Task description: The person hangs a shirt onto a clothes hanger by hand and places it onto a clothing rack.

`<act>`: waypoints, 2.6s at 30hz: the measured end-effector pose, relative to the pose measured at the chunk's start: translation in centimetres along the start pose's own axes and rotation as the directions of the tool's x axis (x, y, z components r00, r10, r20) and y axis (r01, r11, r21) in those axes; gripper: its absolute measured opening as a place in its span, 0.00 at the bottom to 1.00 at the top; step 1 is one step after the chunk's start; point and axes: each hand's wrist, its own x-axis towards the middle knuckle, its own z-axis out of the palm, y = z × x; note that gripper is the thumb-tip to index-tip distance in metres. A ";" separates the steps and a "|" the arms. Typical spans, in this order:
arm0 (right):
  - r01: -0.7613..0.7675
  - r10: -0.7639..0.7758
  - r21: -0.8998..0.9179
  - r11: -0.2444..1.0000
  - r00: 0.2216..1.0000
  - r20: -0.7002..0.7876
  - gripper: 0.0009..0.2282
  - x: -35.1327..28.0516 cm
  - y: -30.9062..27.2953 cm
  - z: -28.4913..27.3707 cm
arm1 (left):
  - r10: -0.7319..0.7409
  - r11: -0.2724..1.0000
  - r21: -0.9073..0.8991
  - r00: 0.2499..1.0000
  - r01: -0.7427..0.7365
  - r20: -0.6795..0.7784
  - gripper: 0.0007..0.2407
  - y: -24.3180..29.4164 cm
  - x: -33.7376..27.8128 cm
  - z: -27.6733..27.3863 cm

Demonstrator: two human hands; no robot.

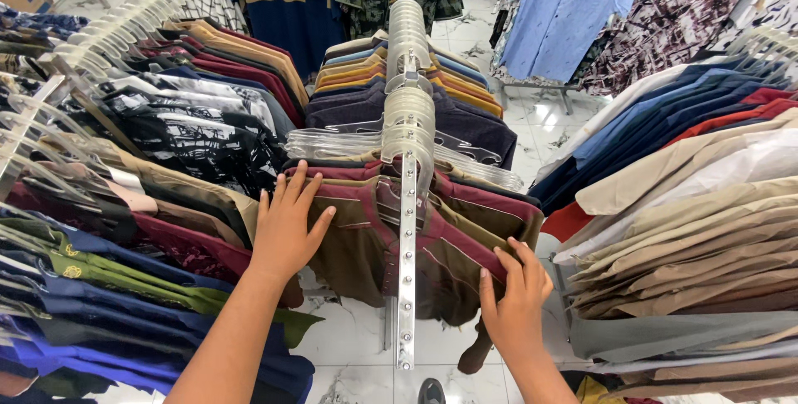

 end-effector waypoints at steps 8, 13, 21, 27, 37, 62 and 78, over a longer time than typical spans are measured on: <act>-0.128 0.126 0.061 0.990 0.991 0.040 0.10 0.4 0.8 -0.2 | -0.029 0.997 0.073 0.999 0.027 0.033 0.30 0.0 -0.6 1.8; -0.265 0.262 0.004 0.964 0.957 0.124 0.08 0.4 4.2 0.0 | -0.060 0.996 0.074 0.998 0.058 0.022 0.31 -0.3 -1.1 2.2; -0.436 0.431 -0.021 0.900 0.878 0.208 0.07 -0.6 9.1 0.7 | -0.074 0.997 -0.021 0.995 0.075 0.062 0.31 -0.3 -0.9 1.0; -0.423 0.415 0.102 0.900 0.905 0.091 0.12 1.2 4.5 -1.4 | -0.038 0.999 0.016 0.999 0.038 -0.025 0.30 -0.4 -1.0 1.5; -0.244 0.232 0.071 0.967 0.962 0.143 0.16 3.9 2.6 -0.2 | 0.072 0.980 0.191 0.988 -0.045 -0.135 0.28 -1.4 -1.6 2.6; 0.051 -0.040 -0.033 0.998 0.958 0.286 0.27 9.2 0.6 -1.3 | -0.010 0.995 -0.101 0.999 0.007 -0.036 0.33 -2.3 5.1 1.9; -0.166 0.013 0.442 0.881 0.944 0.328 0.16 16.2 5.8 -2.7 | -0.545 0.555 -0.422 0.697 0.716 0.466 0.24 20.8 3.6 -13.6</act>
